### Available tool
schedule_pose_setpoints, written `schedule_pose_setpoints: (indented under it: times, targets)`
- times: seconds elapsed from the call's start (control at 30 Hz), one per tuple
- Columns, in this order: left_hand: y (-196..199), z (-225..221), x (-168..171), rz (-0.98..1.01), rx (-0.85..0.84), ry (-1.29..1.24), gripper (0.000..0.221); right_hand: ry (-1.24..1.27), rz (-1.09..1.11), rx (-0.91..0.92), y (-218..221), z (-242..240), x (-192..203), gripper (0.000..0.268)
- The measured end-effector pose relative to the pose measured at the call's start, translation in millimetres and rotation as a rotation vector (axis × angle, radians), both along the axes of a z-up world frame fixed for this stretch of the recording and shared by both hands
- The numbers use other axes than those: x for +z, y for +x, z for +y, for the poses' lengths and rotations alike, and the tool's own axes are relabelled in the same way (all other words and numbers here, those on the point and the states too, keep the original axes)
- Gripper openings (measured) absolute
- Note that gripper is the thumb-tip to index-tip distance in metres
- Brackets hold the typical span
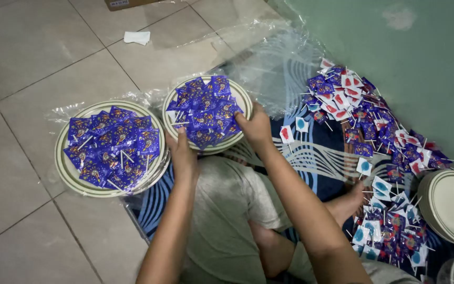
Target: Packaging small blue packets by placing them on plates and then into a plastic bag
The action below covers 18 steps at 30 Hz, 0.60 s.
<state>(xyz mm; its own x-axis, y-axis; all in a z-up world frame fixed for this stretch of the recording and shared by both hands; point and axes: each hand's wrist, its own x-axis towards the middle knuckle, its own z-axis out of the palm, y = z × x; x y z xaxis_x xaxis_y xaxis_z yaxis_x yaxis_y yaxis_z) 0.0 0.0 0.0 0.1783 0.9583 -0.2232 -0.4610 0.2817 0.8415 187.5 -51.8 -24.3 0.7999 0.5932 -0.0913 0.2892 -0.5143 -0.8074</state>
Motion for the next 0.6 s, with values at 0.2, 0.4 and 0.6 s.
schedule_pose_setpoints:
  times: [0.2,0.4,0.6]
  targets:
    - [-37,-47,55,0.179,-0.095,0.108,0.073,-0.078,-0.319,0.033,-3,-9,7,0.062]
    - [-25,-73,-29,0.463,-0.038,0.719,0.076,0.272,-0.229,-0.061,23,-48,-14,0.052]
    - [20,-99,3,0.35,-0.363,0.817,0.073,0.325,-0.296,-0.481,171,-224,-145,0.037]
